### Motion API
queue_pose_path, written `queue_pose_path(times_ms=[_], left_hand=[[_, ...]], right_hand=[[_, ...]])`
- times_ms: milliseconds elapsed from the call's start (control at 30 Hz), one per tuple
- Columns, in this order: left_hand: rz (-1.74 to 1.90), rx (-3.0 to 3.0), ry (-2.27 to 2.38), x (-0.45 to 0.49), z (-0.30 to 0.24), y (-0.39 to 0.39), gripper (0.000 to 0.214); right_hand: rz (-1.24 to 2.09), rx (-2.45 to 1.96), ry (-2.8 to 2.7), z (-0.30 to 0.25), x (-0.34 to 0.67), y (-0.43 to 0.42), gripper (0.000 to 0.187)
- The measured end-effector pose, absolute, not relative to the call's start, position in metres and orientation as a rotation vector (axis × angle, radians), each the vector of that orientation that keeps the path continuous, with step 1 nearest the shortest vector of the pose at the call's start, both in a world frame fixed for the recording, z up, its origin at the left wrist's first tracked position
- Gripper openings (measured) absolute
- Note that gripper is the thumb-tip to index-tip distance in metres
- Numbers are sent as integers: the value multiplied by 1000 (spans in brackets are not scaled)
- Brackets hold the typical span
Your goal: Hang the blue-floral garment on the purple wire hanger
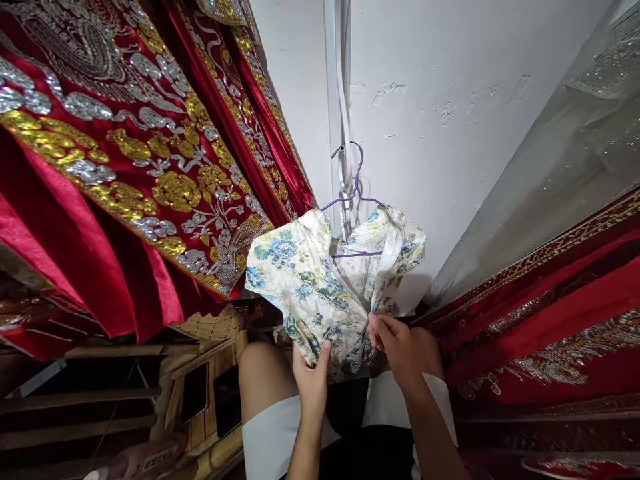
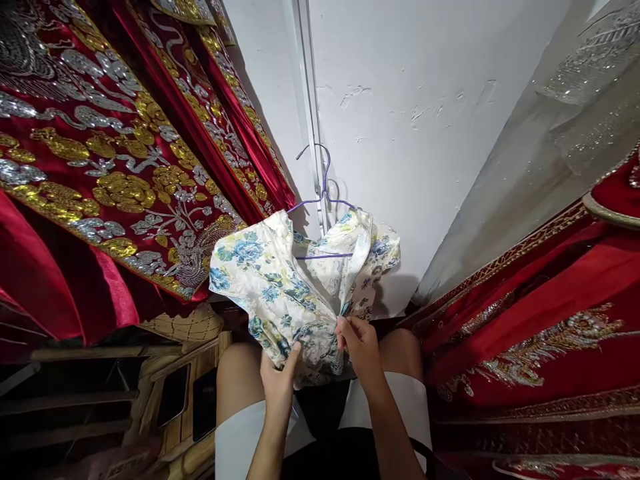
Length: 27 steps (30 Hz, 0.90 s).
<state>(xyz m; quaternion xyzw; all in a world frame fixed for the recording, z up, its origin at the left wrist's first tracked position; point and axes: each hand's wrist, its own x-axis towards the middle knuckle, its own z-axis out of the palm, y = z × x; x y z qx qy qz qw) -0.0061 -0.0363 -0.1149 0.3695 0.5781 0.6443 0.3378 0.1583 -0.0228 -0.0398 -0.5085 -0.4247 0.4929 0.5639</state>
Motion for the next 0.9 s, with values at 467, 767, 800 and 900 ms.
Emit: queue_pose_path(times_ms=[467, 767, 800, 900], left_hand=[[1505, 1683, 1218, 45, -73, -16, 14], [1429, 1660, 1222, 47, -69, -29, 13], [1419, 1670, 1220, 47, -69, -29, 15], [1394, 1681, 1219, 48, -73, -28, 16]], right_hand=[[1226, -1063, -1143, -37, 150, -33, 47], [1091, -1045, -1213, -3, 154, -23, 49], [1088, -1028, -1199, 4, 156, -18, 48], [1102, -954, -1161, 24, 161, 3, 44]])
